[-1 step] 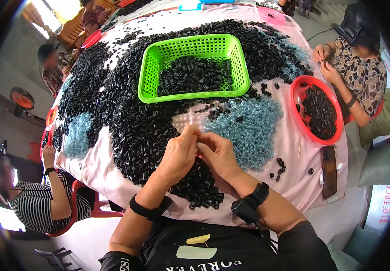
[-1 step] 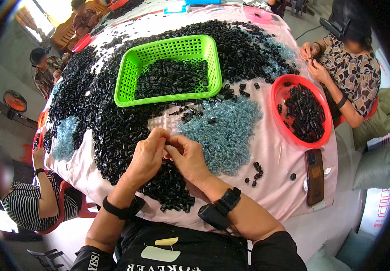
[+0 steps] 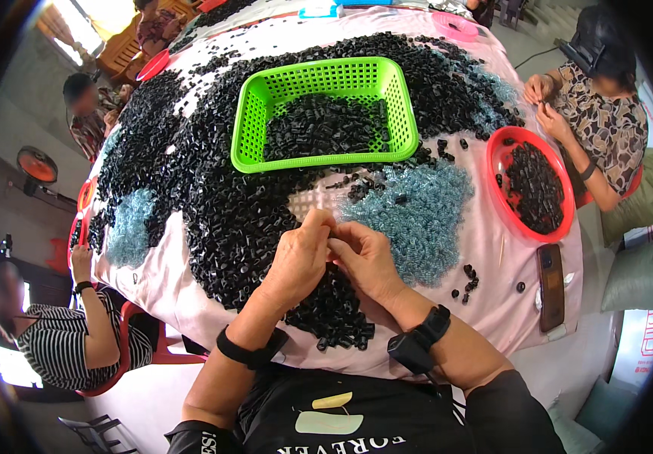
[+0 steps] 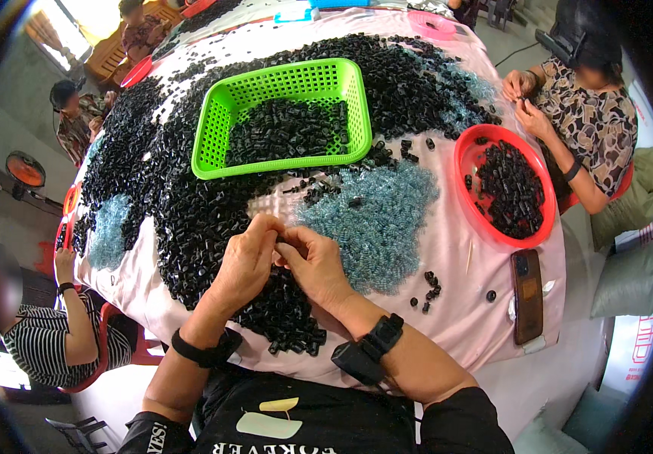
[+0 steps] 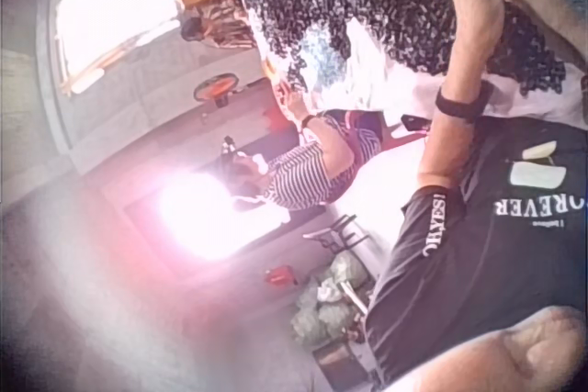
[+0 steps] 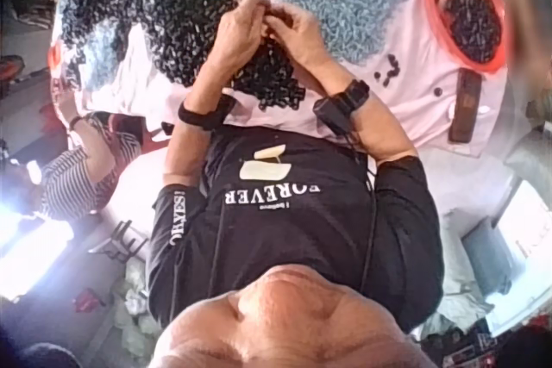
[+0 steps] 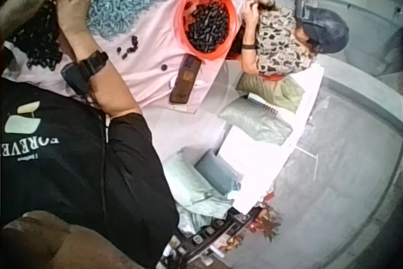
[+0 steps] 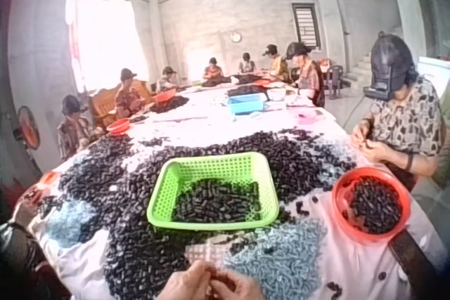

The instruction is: Sorting and assembling small black components on a table in a manufacturing environment.

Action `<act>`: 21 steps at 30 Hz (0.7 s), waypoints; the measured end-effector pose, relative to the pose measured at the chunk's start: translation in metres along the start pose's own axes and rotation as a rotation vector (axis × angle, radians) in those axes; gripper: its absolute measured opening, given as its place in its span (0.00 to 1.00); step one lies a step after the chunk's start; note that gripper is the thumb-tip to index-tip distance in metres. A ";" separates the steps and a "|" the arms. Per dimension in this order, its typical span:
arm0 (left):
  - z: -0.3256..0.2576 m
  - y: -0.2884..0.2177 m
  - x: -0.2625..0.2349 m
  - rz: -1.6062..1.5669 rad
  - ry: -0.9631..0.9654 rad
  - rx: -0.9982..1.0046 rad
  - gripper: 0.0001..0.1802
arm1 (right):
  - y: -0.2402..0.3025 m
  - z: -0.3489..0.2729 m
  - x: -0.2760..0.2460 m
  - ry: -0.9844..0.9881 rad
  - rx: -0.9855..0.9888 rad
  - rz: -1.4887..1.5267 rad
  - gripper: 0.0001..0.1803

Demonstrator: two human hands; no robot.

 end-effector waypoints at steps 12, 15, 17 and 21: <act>0.000 -0.001 -0.001 0.069 -0.108 0.081 0.04 | 0.002 0.000 0.002 0.008 -0.061 0.008 0.11; 0.000 -0.001 -0.002 0.140 -0.147 0.148 0.05 | 0.000 -0.001 0.001 0.047 -0.001 0.004 0.10; 0.000 0.000 -0.002 0.162 -0.139 0.181 0.06 | 0.000 -0.001 0.002 0.044 0.000 -0.003 0.10; 0.001 0.000 -0.005 0.202 -0.095 0.222 0.10 | 0.001 0.000 0.002 0.045 0.003 -0.030 0.09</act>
Point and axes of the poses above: each hand's wrist, its own z-axis towards the middle knuckle, its own x-axis out of the palm, y = z × x, the point moved 3 cm from there along z, towards the middle knuckle, and after that the axes turned 9 degrees about -z, right-handed, at the moved point
